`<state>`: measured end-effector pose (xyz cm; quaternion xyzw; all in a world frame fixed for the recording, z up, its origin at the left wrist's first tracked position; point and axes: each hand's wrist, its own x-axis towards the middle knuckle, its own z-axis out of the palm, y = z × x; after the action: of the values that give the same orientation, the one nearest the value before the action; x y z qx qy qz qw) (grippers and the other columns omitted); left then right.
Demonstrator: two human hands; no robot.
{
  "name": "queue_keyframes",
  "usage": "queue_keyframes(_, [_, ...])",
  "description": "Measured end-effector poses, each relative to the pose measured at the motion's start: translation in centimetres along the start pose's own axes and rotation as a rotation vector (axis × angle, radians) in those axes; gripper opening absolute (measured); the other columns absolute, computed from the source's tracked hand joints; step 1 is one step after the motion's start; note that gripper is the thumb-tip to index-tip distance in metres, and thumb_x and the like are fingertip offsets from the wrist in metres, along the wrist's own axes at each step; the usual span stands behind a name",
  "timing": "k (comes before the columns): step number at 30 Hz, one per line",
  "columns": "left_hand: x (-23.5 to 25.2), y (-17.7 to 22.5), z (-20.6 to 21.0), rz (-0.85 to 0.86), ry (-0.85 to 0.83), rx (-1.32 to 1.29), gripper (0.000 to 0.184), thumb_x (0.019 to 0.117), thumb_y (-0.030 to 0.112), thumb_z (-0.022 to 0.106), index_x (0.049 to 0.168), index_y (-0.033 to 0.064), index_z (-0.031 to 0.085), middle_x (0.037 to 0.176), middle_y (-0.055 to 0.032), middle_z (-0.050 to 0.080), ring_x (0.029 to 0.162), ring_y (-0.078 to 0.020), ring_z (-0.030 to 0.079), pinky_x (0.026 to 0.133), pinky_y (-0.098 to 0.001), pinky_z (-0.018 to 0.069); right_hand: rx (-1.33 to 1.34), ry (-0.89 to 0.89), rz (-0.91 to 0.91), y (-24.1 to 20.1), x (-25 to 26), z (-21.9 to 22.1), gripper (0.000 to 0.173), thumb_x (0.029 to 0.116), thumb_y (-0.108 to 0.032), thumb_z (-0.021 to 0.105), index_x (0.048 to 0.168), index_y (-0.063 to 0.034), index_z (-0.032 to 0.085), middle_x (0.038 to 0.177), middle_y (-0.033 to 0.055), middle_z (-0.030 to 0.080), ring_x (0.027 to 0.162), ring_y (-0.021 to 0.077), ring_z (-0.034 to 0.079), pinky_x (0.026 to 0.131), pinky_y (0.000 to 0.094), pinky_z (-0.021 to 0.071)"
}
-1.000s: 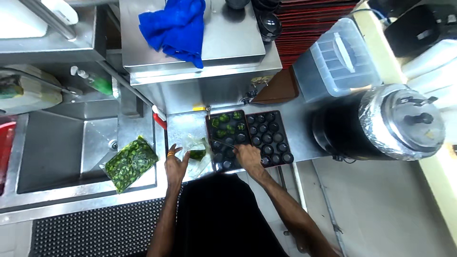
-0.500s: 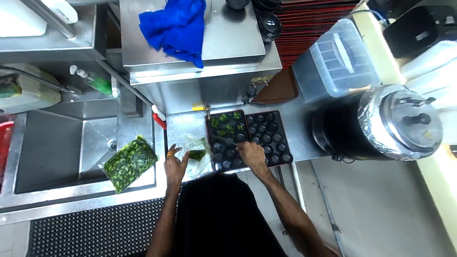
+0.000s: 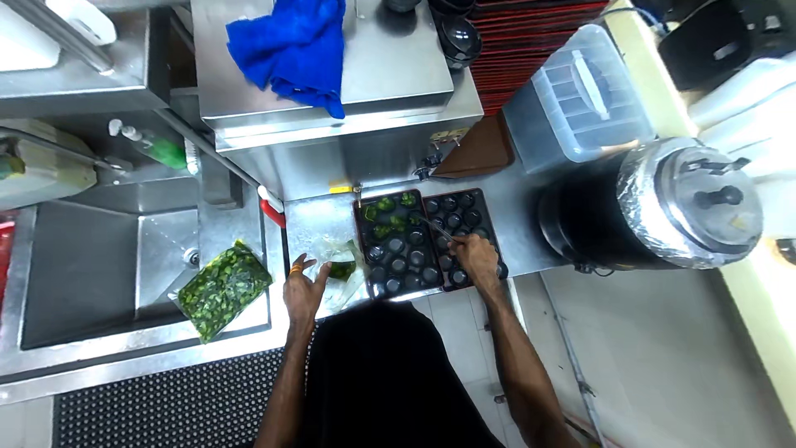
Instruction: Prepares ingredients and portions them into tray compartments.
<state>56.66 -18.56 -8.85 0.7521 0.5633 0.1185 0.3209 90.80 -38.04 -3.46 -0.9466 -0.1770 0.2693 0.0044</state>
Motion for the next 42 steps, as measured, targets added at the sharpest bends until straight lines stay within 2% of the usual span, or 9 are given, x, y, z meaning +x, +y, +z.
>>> queue_keyframes(5, [0.0, 0.4, -0.6, -0.039, -0.067, 0.036, 0.073, 0.0915, 0.059, 0.068, 0.142, 0.0073, 0.058, 0.117, -0.0042, 0.075, 0.076, -0.0197, 0.070, 0.072, -0.0452, 0.0564, 0.041, 0.022, -0.025, 0.2, -0.2, 0.0, 0.030, 0.1009, -0.040, 0.064, 0.123, -0.0250, 0.076, 0.114, 0.0110, 0.076, 0.110, 0.0361, 0.070, 0.093, 0.0626, 0.0520])
queue_keyframes(10, [-0.3, 1.2, -1.1, 0.011, 0.045, 0.021, 0.087, 0.0871, 0.056, 0.074, 0.149, 0.0020, 0.046, 0.126, -0.0124, 0.070, 0.115, -0.0276, 0.067, 0.100, -0.0496, 0.0524, 0.192, 0.030, -0.127, 0.5, -1.5, -1.2, 0.027, 0.1011, -0.038, 0.065, 0.120, -0.0240, 0.078, 0.108, 0.0062, 0.078, 0.104, 0.0311, 0.072, 0.093, 0.0607, 0.0527])
queue_keyframes(17, [0.8, 3.3, 0.1, 0.074, -0.055, 0.211, 0.106, 0.0764, 0.067, 0.078, 0.151, 0.0000, 0.042, 0.141, -0.0205, 0.059, 0.128, -0.0367, 0.059, 0.106, -0.0536, 0.0485, 0.039, -0.278, -0.365, -1.8, -6.7, -3.7, 0.033, 0.0983, -0.047, 0.065, 0.123, -0.0282, 0.077, 0.111, 0.0038, 0.078, 0.109, 0.0276, 0.071, 0.097, 0.0593, 0.0521])
queue_keyframes(22, [2.5, 4.4, 2.0, 0.246, -0.254, 0.461, 0.093, 0.0872, 0.057, 0.073, 0.157, 0.0060, 0.036, 0.154, -0.0137, 0.049, 0.144, -0.0319, 0.044, 0.114, -0.0538, 0.0371, -0.118, -0.368, -0.475, -4.9, -10.0, -2.2, 0.038, 0.0967, -0.051, 0.064, 0.126, -0.0296, 0.075, 0.116, 0.0086, 0.075, 0.112, 0.0326, 0.069, 0.095, 0.0603, 0.0527])
queue_keyframes(25, [3.5, 4.8, 2.4, 0.424, -0.341, 0.598, 0.083, 0.0946, 0.048, 0.066, 0.162, 0.0150, 0.030, 0.171, 0.0007, 0.023, 0.159, -0.0266, 0.012, 0.122, -0.0655, 0.0105, -0.193, -0.399, -0.472, -6.5, -11.2, -0.9, 0.037, 0.0985, -0.049, 0.061, 0.126, -0.0269, 0.074, 0.115, 0.0115, 0.074, 0.112, 0.0347, 0.068, 0.094, 0.0600, 0.0530])
queue_keyframes(27, [4.3, 5.4, 2.5, 0.542, -0.419, 0.644, 0.072, 0.0970, 0.041, 0.064, 0.160, 0.0166, 0.037, 0.173, 0.0051, 0.011, 0.160, -0.0253, -0.003, 0.120, -0.0701, 0.0021, -0.236, -0.390, -0.458, -7.4, -11.6, -0.1, 0.036, 0.0994, -0.047, 0.059, 0.124, -0.0247, 0.074, 0.115, 0.0129, 0.074, 0.111, 0.0357, 0.069, 0.092, 0.0598, 0.0536])
queue_keyframes(30, [5.3, 6.4, 3.2, 0.600, -0.571, 0.649, 0.058, 0.0986, 0.033, 0.062, 0.152, 0.0128, 0.049, 0.169, 0.0017, 0.028, 0.159, -0.0209, 0.008, 0.124, -0.0612, 0.0055, -0.262, -0.382, -0.426, -8.2, -12.1, 0.5, 0.037, 0.1004, -0.044, 0.058, 0.126, -0.0209, 0.072, 0.118, 0.0153, 0.073, 0.113, 0.0374, 0.068, 0.093, 0.0596, 0.0535])
queue_keyframes(34, [6.8, 7.3, 3.5, 0.474, -0.671, 0.724, 0.044, 0.1054, 0.040, 0.052, 0.128, 0.0050, 0.064, 0.136, -0.0150, 0.063, 0.134, -0.0320, 0.054, 0.109, -0.0555, 0.0401, -0.297, -0.375, -0.405, -9.1, -12.6, 1.2, 0.037, 0.1023, -0.041, 0.056, 0.125, -0.0156, 0.070, 0.119, 0.0168, 0.071, 0.113, 0.0381, 0.068, 0.092, 0.0585, 0.0542])
queue_keyframes(42, [6.9, 5.7, 0.6, 0.456, -0.450, 0.547, 0.048, 0.1084, 0.044, 0.039, 0.111, 0.0061, 0.069, 0.110, -0.0177, 0.071, 0.108, -0.0372, 0.069, 0.087, -0.0575, 0.0552, -0.252, -0.321, -0.402, -9.6, -13.3, 2.6, 0.037, 0.1047, -0.039, 0.051, 0.130, -0.0175, 0.068, 0.115, 0.0169, 0.072, 0.108, 0.0384, 0.069, 0.088, 0.0577, 0.0550])
